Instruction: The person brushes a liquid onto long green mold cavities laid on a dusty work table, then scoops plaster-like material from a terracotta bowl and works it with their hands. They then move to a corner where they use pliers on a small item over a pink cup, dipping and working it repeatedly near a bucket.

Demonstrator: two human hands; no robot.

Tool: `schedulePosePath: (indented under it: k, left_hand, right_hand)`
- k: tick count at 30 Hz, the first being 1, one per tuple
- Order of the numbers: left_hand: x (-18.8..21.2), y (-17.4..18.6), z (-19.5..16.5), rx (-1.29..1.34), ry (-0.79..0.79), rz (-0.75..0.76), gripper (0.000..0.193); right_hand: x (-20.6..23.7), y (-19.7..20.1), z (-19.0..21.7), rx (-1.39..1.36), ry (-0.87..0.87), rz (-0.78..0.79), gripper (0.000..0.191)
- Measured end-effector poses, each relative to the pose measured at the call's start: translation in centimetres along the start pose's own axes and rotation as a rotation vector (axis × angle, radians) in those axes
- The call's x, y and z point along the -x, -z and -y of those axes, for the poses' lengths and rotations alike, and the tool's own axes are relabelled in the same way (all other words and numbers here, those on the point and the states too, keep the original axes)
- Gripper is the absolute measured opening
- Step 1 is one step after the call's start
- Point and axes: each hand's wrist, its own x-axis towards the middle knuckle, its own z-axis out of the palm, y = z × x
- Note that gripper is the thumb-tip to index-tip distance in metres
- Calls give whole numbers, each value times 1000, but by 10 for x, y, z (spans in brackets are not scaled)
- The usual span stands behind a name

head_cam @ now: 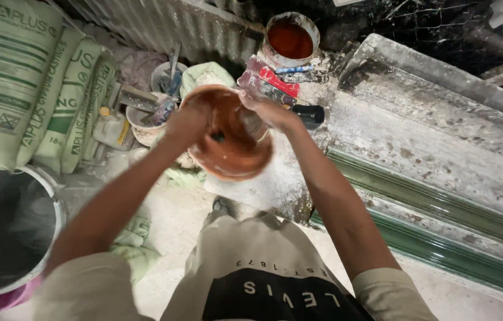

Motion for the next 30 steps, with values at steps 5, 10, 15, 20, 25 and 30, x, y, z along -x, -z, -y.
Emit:
schedulePosePath:
  k: [5, 10, 15, 20, 25, 30]
  left_hand:
    - [31, -43, -72, 553, -231, 233, 36]
    - [12, 14, -14, 249, -450, -440, 38]
    - [21, 21, -17, 189, 130, 207, 49]
    - [26, -28, -85, 859, 128, 258, 38]
    - [32, -53, -141, 1007, 294, -491, 34]
    - [33, -70, -108, 658, -73, 77, 30]
  right_hand:
    - [-3, -26, -2, 140, 197, -67, 72]
    - [-19, -5, -11, 60, 273, 8, 75]
    - [-9, -11, -30, 39, 155, -76, 71]
    - [7, -27, -31, -13, 283, -115, 66]
    - [15, -17, -32, 135, 268, -122, 67]
    - [15, -9, -33, 130, 266, -82, 68]
